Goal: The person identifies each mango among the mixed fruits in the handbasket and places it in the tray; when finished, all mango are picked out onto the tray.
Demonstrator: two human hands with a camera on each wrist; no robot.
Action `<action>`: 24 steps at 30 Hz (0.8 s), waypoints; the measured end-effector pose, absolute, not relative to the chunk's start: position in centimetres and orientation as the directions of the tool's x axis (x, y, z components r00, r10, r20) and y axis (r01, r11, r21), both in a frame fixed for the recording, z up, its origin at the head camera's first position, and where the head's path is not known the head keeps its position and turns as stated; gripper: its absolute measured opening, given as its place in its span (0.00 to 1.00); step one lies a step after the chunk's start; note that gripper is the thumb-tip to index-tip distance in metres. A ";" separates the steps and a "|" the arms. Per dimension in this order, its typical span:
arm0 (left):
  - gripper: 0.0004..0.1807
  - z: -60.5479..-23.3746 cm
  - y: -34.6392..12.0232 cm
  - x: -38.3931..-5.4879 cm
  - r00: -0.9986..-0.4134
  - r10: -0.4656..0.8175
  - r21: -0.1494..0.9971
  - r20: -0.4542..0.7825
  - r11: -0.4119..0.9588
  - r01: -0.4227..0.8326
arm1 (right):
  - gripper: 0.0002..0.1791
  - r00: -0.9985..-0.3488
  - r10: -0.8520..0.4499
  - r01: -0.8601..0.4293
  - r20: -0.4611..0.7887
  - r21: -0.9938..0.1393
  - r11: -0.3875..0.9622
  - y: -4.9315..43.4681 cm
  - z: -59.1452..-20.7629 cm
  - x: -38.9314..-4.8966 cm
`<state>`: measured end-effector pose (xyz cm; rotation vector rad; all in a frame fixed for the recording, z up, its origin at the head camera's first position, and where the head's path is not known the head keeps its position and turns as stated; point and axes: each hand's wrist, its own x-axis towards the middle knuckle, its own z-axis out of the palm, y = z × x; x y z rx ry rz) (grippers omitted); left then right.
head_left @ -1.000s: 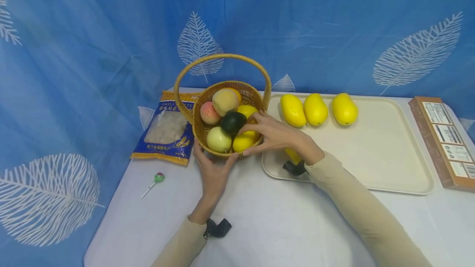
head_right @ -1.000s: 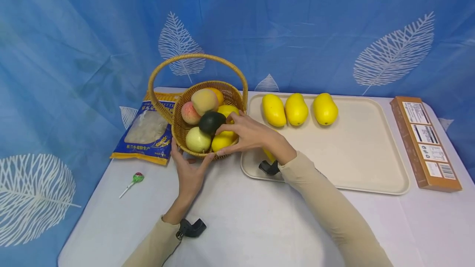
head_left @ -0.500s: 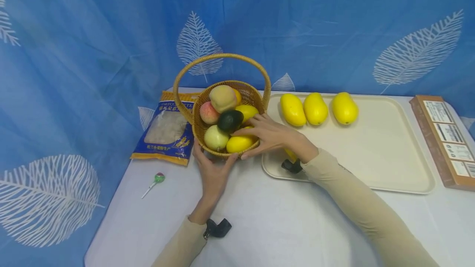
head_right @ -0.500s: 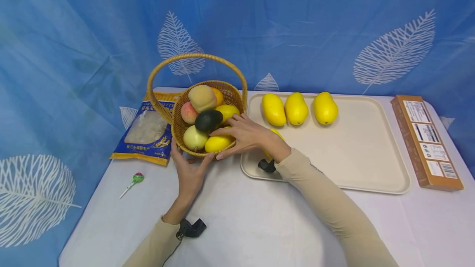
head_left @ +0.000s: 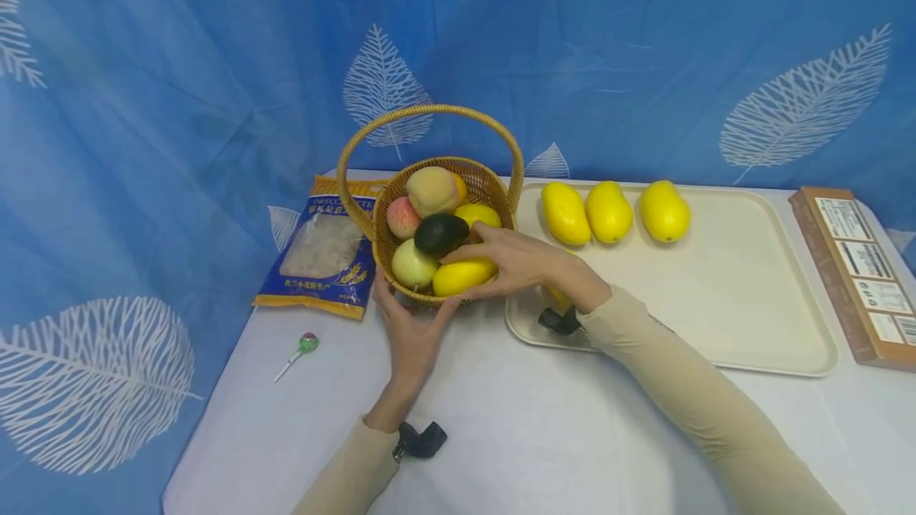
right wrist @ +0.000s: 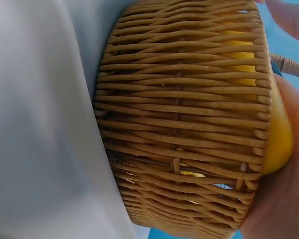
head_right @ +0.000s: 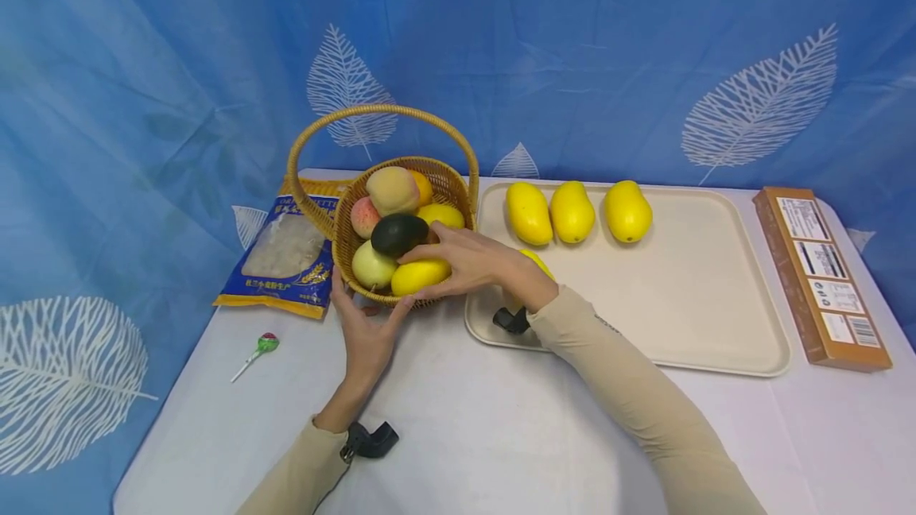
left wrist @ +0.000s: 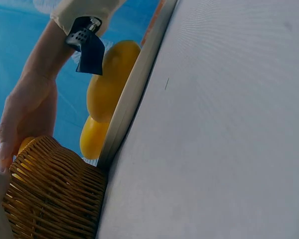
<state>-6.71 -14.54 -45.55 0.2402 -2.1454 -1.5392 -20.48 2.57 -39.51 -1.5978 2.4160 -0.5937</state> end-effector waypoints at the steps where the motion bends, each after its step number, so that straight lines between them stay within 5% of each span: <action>1: 0.64 -45.9 -14.7 -6.8 -0.866 -0.412 0.925 0.283 0.356 0.133 | 0.33 -0.397 -0.915 -0.839 0.076 -0.435 0.328 2.6 -39.5 -20.5; 24: 0.62 -43.6 -13.9 -6.0 -0.869 -0.409 0.934 0.280 0.326 0.148 | 0.24 -0.390 -0.874 -0.848 0.291 -0.483 0.217 5.3 -37.5 -19.6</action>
